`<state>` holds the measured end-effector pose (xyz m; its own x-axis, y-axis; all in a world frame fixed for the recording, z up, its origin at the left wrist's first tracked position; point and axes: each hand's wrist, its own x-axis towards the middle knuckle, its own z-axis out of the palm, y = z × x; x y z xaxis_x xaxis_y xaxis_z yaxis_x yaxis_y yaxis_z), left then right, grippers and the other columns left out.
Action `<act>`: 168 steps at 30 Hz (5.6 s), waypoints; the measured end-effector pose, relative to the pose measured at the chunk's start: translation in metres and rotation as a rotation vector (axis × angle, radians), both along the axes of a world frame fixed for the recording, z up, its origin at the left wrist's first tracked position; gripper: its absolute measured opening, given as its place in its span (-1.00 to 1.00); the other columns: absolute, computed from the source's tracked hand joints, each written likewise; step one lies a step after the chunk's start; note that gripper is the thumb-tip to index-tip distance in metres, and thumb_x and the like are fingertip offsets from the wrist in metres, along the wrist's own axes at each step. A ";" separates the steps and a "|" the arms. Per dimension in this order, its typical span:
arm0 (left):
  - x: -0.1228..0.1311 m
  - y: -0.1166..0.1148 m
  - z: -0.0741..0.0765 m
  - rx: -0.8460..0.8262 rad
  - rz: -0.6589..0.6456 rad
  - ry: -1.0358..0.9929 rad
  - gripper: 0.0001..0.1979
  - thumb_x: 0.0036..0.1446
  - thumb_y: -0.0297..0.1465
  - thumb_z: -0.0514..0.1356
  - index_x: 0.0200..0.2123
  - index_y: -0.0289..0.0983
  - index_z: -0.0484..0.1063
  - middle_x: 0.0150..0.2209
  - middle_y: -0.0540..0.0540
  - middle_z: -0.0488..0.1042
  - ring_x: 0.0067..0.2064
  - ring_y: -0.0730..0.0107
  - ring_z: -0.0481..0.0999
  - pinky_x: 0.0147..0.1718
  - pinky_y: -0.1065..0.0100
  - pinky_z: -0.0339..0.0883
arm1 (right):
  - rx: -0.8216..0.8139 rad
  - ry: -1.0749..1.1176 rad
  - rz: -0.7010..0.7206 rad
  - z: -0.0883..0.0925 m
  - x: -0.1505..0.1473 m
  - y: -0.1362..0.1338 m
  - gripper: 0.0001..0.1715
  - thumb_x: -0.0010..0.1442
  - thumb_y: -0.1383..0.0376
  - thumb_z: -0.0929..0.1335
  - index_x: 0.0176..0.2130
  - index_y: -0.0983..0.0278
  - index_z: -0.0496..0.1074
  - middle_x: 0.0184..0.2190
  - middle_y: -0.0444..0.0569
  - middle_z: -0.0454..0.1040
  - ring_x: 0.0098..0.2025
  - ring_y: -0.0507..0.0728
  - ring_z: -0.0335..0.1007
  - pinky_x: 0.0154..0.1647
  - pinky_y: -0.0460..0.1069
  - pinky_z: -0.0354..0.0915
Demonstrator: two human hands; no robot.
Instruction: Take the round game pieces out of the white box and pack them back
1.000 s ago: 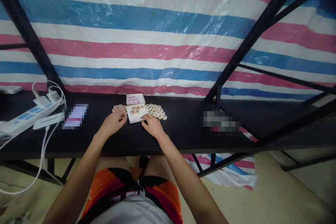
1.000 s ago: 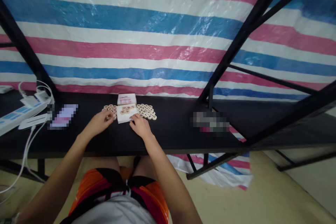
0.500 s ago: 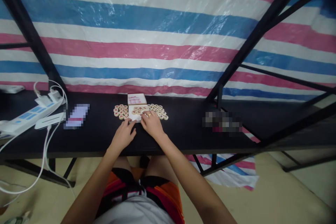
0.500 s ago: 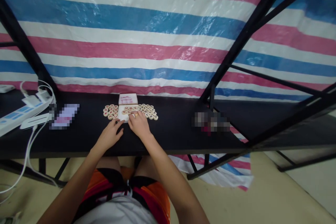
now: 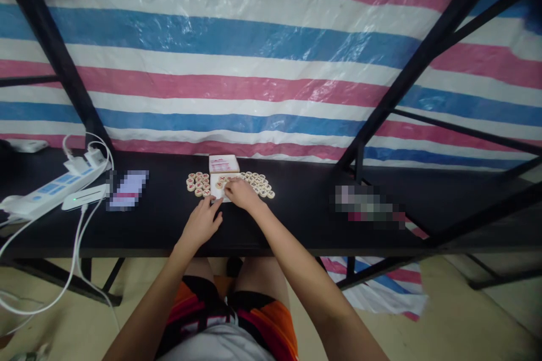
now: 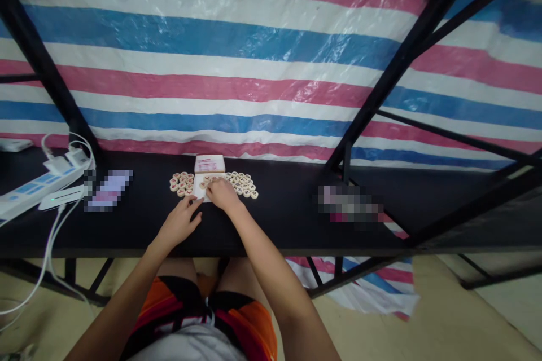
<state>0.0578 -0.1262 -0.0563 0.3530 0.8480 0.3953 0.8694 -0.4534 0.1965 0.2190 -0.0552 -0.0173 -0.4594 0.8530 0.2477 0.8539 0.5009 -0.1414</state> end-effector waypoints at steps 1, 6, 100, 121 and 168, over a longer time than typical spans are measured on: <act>0.000 0.000 0.000 0.002 0.001 -0.002 -0.60 0.21 -0.38 0.01 0.10 -0.24 0.31 0.01 -0.22 0.31 -0.01 0.17 0.37 -0.06 0.19 0.34 | -0.022 0.015 -0.019 0.000 0.000 0.002 -0.70 0.23 0.32 0.23 -0.27 0.31 0.53 -0.19 0.09 0.52 -0.10 0.17 0.39 -0.11 -0.02 0.22; 0.000 -0.001 0.002 -0.003 -0.016 -0.036 -0.61 0.21 -0.38 0.01 0.10 -0.28 0.32 0.01 -0.25 0.32 0.00 0.13 0.37 -0.03 0.13 0.33 | -0.191 0.100 -0.126 0.001 -0.003 0.013 -0.83 0.08 0.37 0.34 -0.30 0.25 0.52 -0.27 0.01 0.54 -0.21 0.15 0.43 -0.23 -0.06 0.22; 0.000 -0.010 0.008 -0.147 -0.088 -0.093 -0.70 0.21 -0.37 0.06 -0.03 -0.28 0.42 -0.16 -0.17 0.43 -0.12 0.19 0.37 -0.09 0.18 0.28 | -0.055 0.747 -0.059 -0.043 0.016 -0.054 -0.67 0.14 0.41 0.27 -0.14 0.23 0.51 -0.03 0.02 0.45 -0.28 0.04 0.43 -0.02 0.00 0.32; 0.000 -0.009 0.007 -0.128 -0.106 0.073 -0.58 0.26 -0.30 -0.05 0.13 -0.25 0.31 -0.09 -0.18 0.37 -0.11 0.18 0.30 -0.11 0.17 0.22 | -0.037 0.772 -0.039 -0.043 0.017 -0.054 -0.66 0.14 0.41 0.26 -0.15 0.22 0.52 -0.07 0.00 0.47 -0.18 0.06 0.44 -0.02 0.00 0.32; 0.001 -0.011 0.008 -0.138 -0.078 0.004 -0.63 0.24 -0.29 -0.01 0.05 -0.23 0.37 -0.04 -0.18 0.37 -0.02 0.17 0.31 -0.03 0.13 0.22 | -0.035 0.756 -0.039 -0.044 0.017 -0.054 -0.69 0.15 0.42 0.26 -0.18 0.22 0.53 -0.08 0.01 0.50 -0.04 0.10 0.43 0.07 0.02 0.28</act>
